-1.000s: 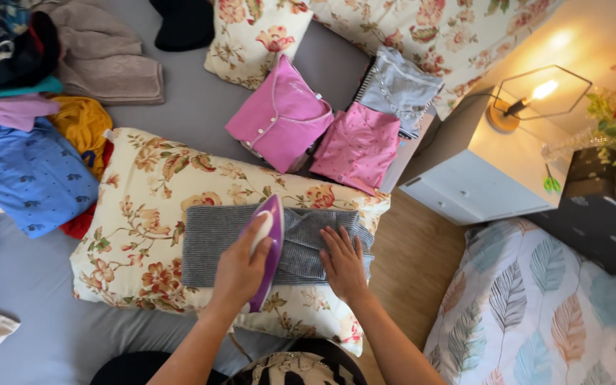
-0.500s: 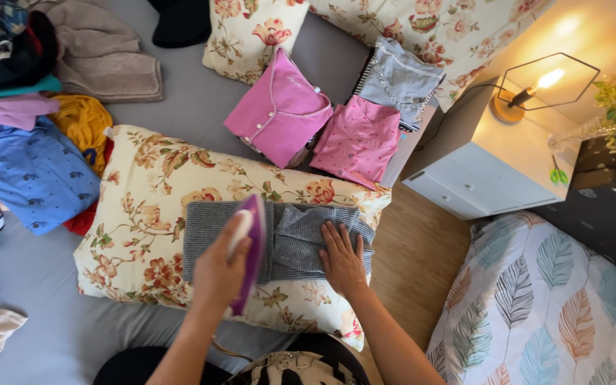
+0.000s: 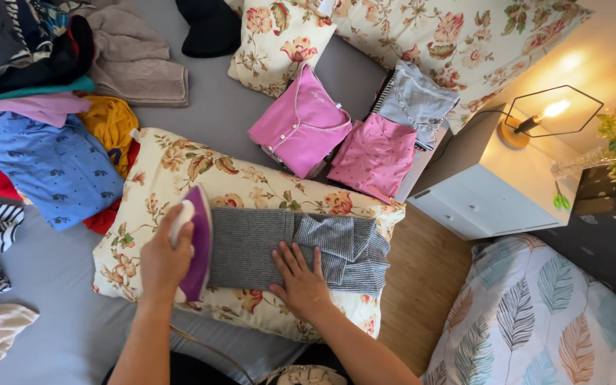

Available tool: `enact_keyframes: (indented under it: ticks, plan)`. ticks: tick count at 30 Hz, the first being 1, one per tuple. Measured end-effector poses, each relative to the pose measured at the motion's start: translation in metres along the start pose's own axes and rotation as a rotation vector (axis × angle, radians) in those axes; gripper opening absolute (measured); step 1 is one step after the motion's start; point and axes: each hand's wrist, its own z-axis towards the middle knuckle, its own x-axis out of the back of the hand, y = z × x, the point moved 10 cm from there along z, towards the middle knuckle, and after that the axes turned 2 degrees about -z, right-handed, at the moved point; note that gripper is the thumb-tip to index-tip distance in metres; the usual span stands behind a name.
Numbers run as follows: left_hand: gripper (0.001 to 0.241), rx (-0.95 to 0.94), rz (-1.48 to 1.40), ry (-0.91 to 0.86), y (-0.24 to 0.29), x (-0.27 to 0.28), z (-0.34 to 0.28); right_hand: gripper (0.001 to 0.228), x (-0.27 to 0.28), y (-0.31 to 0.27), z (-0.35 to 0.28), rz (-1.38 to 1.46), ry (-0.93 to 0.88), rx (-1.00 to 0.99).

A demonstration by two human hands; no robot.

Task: The person irons a gray sweater on a floral pillow placed on a bed. They smooth the garment, use a purple iron to press it, fold the sweater, and place it on a stack of other folded clothes.

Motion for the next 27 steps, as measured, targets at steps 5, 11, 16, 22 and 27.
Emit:
enact_keyframes:
  ticks: [5, 11, 16, 22, 27]
  plan:
    - [0.056, 0.143, 0.104, -0.114, -0.066, -0.009, 0.042, 0.079, -0.008, 0.001, 0.002, 0.013, -0.113, -0.026]
    - [0.057, -0.225, 0.299, 0.257, -0.021, 0.006, 0.028, 0.080, -0.010, 0.004, 0.007, 0.045, -0.248, -0.066]
    - [0.039, -0.540, 0.053, 0.300, 0.029, -0.045, -0.031, 0.077, -0.016, 0.012, 0.007, 0.134, -0.347, -0.110]
    - [0.084, -0.034, 0.158, -0.055, -0.075, -0.139, -0.002, 0.032, 0.083, 0.028, -0.005, 0.411, 0.360, -0.076]
    - [0.078, 0.246, 0.152, -0.200, -0.179, -0.179, 0.024, 0.026, 0.019, 0.091, -0.030, 1.057, 0.296, -0.525]
